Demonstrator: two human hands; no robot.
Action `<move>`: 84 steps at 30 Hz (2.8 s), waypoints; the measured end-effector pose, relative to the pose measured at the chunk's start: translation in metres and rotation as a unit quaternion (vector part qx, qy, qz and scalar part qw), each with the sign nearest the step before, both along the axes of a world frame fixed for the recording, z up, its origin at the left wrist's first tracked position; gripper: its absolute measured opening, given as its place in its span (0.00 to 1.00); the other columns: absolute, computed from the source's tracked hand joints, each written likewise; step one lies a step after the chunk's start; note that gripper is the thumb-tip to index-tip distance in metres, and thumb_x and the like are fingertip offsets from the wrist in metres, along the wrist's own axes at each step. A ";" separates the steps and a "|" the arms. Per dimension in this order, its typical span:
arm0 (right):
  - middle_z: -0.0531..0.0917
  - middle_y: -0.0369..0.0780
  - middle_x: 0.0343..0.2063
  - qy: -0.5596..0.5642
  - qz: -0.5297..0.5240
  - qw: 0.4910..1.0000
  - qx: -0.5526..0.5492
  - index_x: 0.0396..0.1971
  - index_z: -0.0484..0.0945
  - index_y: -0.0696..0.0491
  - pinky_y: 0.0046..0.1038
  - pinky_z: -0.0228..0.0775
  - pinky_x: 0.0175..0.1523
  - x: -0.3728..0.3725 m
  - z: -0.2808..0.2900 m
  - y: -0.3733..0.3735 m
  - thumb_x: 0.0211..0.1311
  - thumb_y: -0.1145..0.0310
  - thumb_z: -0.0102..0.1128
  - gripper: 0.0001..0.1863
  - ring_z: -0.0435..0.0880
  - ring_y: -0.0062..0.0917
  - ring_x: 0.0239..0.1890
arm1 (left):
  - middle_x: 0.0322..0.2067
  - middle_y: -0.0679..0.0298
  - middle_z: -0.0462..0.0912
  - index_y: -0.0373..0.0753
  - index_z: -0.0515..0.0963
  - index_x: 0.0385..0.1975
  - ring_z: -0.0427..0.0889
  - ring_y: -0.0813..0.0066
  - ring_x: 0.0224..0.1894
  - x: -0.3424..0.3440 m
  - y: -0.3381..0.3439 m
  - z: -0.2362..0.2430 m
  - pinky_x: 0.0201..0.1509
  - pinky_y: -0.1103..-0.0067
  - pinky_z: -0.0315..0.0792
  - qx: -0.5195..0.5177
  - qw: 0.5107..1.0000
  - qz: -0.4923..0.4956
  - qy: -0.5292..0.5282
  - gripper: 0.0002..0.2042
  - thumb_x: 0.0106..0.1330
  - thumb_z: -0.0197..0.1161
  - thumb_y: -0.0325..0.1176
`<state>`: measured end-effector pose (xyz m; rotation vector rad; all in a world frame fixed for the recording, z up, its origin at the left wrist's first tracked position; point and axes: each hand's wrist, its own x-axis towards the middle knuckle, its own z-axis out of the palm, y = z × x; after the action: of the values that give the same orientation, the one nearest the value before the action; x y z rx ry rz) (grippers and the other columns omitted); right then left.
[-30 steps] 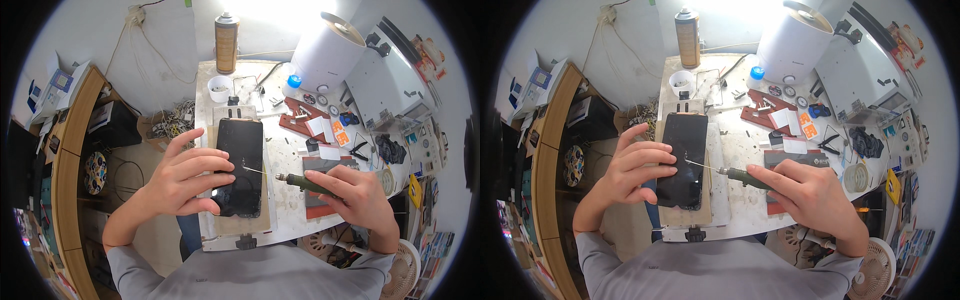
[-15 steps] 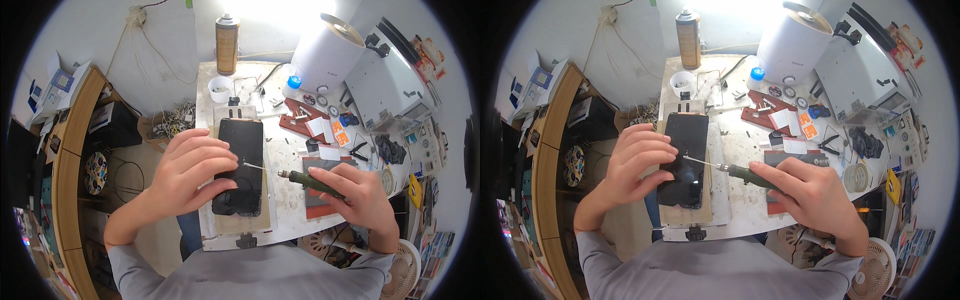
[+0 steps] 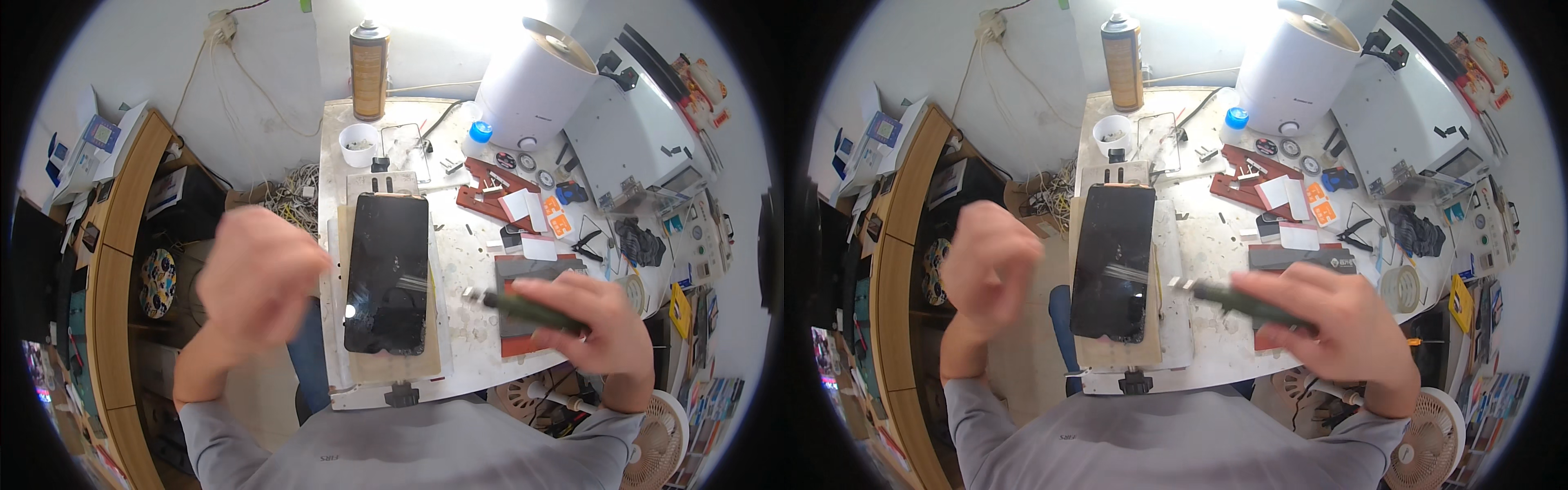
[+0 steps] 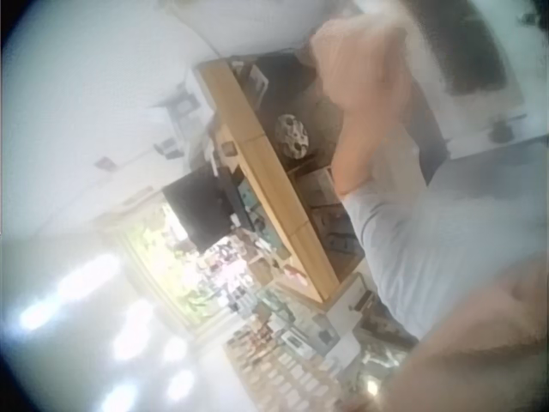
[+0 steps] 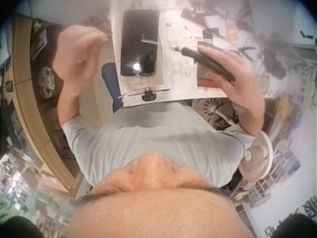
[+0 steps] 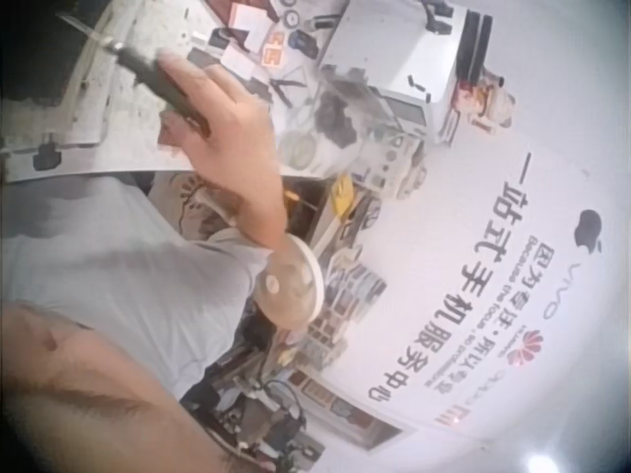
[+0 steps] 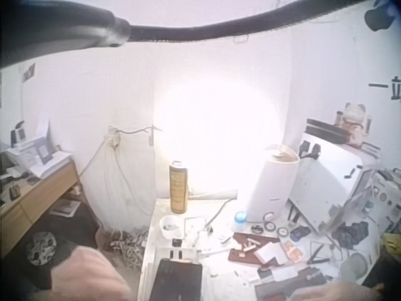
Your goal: The person uses a rotary tool to scrape adhesive residue from the back of a smartphone screen that is clamped in a vise. They repeatedly scrape and wipe the surface, removing black residue and exposing the underlying material.
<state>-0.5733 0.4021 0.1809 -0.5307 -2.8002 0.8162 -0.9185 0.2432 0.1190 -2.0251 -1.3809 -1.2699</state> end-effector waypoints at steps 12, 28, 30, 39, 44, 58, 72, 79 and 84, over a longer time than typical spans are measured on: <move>0.82 0.35 0.31 -0.024 -0.001 0.989 0.145 0.65 0.83 0.41 0.30 0.75 0.31 -0.019 -0.011 0.007 0.54 0.76 0.73 0.34 0.81 0.28 0.26 | 0.47 0.60 0.91 0.42 0.79 0.32 0.88 0.59 0.56 -0.001 -0.006 -0.019 0.67 0.58 0.73 -0.183 0.972 -0.143 0.028 0.10 0.73 0.68 0.39; 0.84 0.36 0.30 -0.032 0.023 0.990 0.138 0.63 0.84 0.46 0.31 0.75 0.30 -0.018 -0.009 0.001 0.50 0.76 0.77 0.35 0.82 0.28 0.27 | 0.47 0.63 0.91 0.43 0.79 0.31 0.88 0.62 0.56 0.001 -0.008 -0.018 0.75 0.55 0.66 -0.210 0.969 -0.128 0.017 0.10 0.72 0.68 0.38; 0.84 0.36 0.30 -0.030 0.024 0.990 0.133 0.63 0.84 0.46 0.31 0.75 0.30 -0.018 -0.009 -0.001 0.50 0.76 0.77 0.35 0.82 0.28 0.27 | 0.47 0.63 0.91 0.43 0.79 0.31 0.88 0.63 0.56 0.001 -0.009 -0.018 0.75 0.55 0.65 -0.210 0.969 -0.125 0.019 0.09 0.72 0.69 0.38; 0.83 0.37 0.31 -0.033 0.009 0.990 0.137 0.64 0.83 0.46 0.33 0.75 0.31 -0.017 -0.010 0.002 0.50 0.76 0.77 0.36 0.82 0.30 0.28 | 0.46 0.64 0.91 0.43 0.81 0.32 0.88 0.64 0.55 0.003 -0.007 -0.017 0.74 0.56 0.66 -0.204 0.972 -0.116 0.031 0.07 0.67 0.72 0.36; 0.83 0.37 0.31 -0.028 -0.002 0.988 0.150 0.64 0.83 0.46 0.32 0.74 0.31 -0.019 -0.012 0.001 0.50 0.76 0.77 0.36 0.82 0.30 0.27 | 0.44 0.66 0.91 0.42 0.83 0.33 0.88 0.64 0.51 0.005 -0.004 -0.011 0.70 0.59 0.69 -0.189 0.975 -0.111 0.042 0.07 0.64 0.74 0.34; 0.85 0.37 0.33 0.010 0.056 0.993 0.102 0.62 0.85 0.48 0.30 0.76 0.30 -0.013 -0.004 -0.017 0.51 0.74 0.79 0.33 0.83 0.30 0.26 | 0.41 0.63 0.92 0.40 0.87 0.36 0.89 0.65 0.45 0.025 -0.012 -0.002 0.53 0.66 0.78 -0.064 0.994 -0.065 0.058 0.10 0.58 0.79 0.33; 0.85 0.38 0.34 0.016 -0.048 0.998 0.035 0.64 0.84 0.44 0.32 0.77 0.32 0.022 -0.004 -0.020 0.54 0.76 0.76 0.33 0.84 0.30 0.27 | 0.35 0.63 0.84 0.39 0.78 0.35 0.83 0.60 0.36 0.009 -0.023 0.003 0.44 0.66 0.77 -0.041 0.995 0.012 0.091 0.11 0.71 0.70 0.38; 0.85 0.36 0.33 0.000 0.003 0.994 0.112 0.63 0.84 0.44 0.30 0.77 0.31 0.020 -0.018 -0.008 0.52 0.76 0.75 0.34 0.84 0.29 0.27 | 0.47 0.57 0.91 0.41 0.74 0.32 0.89 0.55 0.56 0.024 -0.022 -0.010 0.62 0.60 0.80 -0.160 0.975 -0.138 0.066 0.16 0.77 0.64 0.46; 0.85 0.37 0.32 0.005 0.012 0.993 0.119 0.62 0.85 0.46 0.29 0.73 0.28 0.021 -0.020 -0.009 0.47 0.77 0.77 0.36 0.82 0.28 0.26 | 0.49 0.57 0.91 0.42 0.73 0.32 0.89 0.55 0.57 0.026 -0.024 -0.012 0.65 0.59 0.78 -0.188 0.970 -0.135 0.070 0.15 0.77 0.64 0.45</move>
<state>-0.5524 0.3928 0.1609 -0.4530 -2.8453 0.4762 -0.8921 0.2189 0.1069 -2.5784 -1.3973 -0.9949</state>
